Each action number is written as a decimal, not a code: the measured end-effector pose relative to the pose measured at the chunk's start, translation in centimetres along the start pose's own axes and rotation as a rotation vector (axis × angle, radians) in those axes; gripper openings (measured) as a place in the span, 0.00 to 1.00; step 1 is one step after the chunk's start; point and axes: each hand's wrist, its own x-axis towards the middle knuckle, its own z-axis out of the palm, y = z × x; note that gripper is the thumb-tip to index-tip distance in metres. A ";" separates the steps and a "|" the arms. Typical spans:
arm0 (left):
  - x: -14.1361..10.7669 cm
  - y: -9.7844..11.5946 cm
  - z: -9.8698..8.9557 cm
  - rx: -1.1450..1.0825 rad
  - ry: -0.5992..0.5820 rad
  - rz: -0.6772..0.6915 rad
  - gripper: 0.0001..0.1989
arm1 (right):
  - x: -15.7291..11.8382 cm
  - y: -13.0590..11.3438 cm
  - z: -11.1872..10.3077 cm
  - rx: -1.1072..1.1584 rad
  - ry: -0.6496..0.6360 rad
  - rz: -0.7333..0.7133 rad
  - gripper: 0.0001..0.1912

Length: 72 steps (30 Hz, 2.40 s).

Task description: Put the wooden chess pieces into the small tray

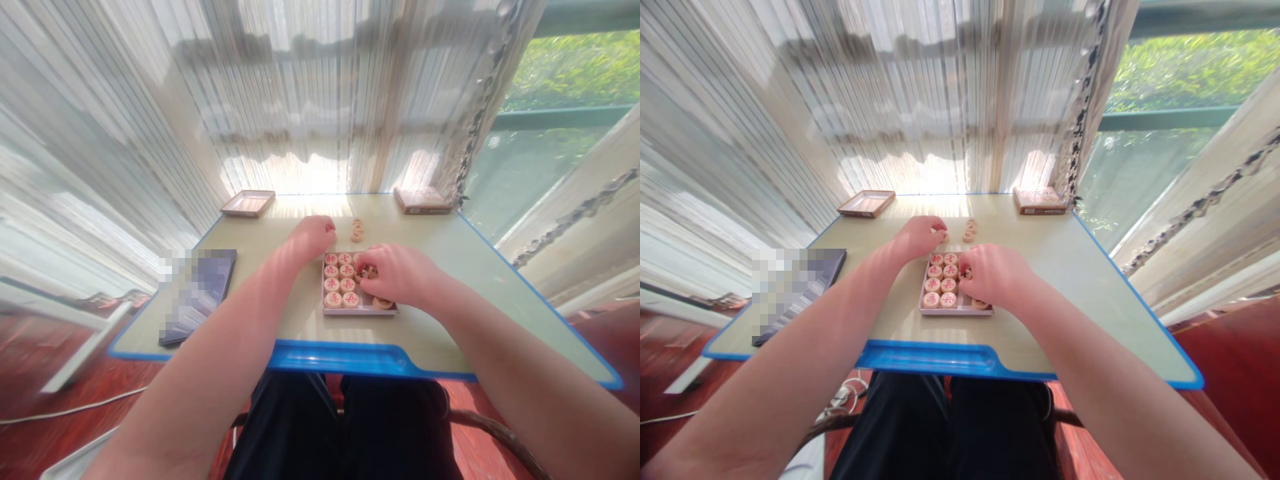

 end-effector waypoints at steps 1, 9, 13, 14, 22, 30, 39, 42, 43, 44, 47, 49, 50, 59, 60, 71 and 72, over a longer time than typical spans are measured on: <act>0.1 -0.1 -0.1 -0.020 0.003 -0.019 0.15 | 0.0 0.1 -0.1 0.020 0.008 0.006 0.11; 0.2 -0.3 -0.3 -0.076 -0.081 -0.071 0.18 | 1.1 4.4 -0.6 0.093 0.246 0.249 0.16; -0.1 0.1 -0.4 -0.028 -0.109 -0.016 0.17 | 2.1 6.8 0.7 0.050 0.207 0.372 0.19; -0.2 0.2 -0.4 -0.021 -0.112 -0.004 0.17 | 2.3 7.1 1.0 0.053 0.180 0.374 0.20; -0.3 0.0 -0.4 -0.027 -0.135 -0.016 0.22 | 2.5 6.9 1.3 0.161 0.061 0.267 0.20; -0.3 0.2 -0.3 -0.087 -0.143 -0.042 0.22 | 2.7 7.1 1.6 0.137 0.059 0.218 0.18; -0.1 0.1 0.3 -0.105 -0.068 -0.051 0.19 | 3.1 7.1 1.7 0.157 0.101 0.194 0.16; -0.3 0.2 0.5 -0.141 -0.057 -0.068 0.17 | 2.9 7.0 1.6 0.179 0.117 0.125 0.18; -0.3 0.2 0.5 -0.156 -0.058 -0.072 0.17 | 2.9 7.0 1.5 0.179 0.131 0.105 0.19; -0.4 0.2 0.5 -0.171 -0.062 -0.073 0.16 | 2.9 7.0 1.5 0.175 0.144 0.095 0.19; -0.5 0.2 0.5 -0.217 -0.083 -0.057 0.16 | 2.9 7.2 1.6 0.162 0.129 0.153 0.19; -0.5 0.1 0.5 -0.235 -0.097 -0.041 0.15 | 3.0 7.4 1.8 0.158 0.086 0.211 0.19; -0.5 0.0 0.6 -0.235 -0.102 -0.030 0.16 | 3.1 7.5 1.9 0.156 0.072 0.234 0.18; -0.1 -0.4 0.9 -0.189 -0.130 0.017 0.21 | 3.3 7.4 2.2 0.161 0.081 0.230 0.20; -0.1 -0.4 0.9 -0.188 -0.128 0.013 0.21 | 3.3 7.4 2.1 0.164 0.083 0.231 0.19; -0.2 0.0 0.8 -0.233 -0.127 -0.037 0.21 | 3.2 7.4 1.9 0.138 0.062 0.263 0.16; -0.2 0.1 0.7 -0.231 -0.128 -0.037 0.21 | 3.1 7.3 1.8 0.137 0.063 0.267 0.16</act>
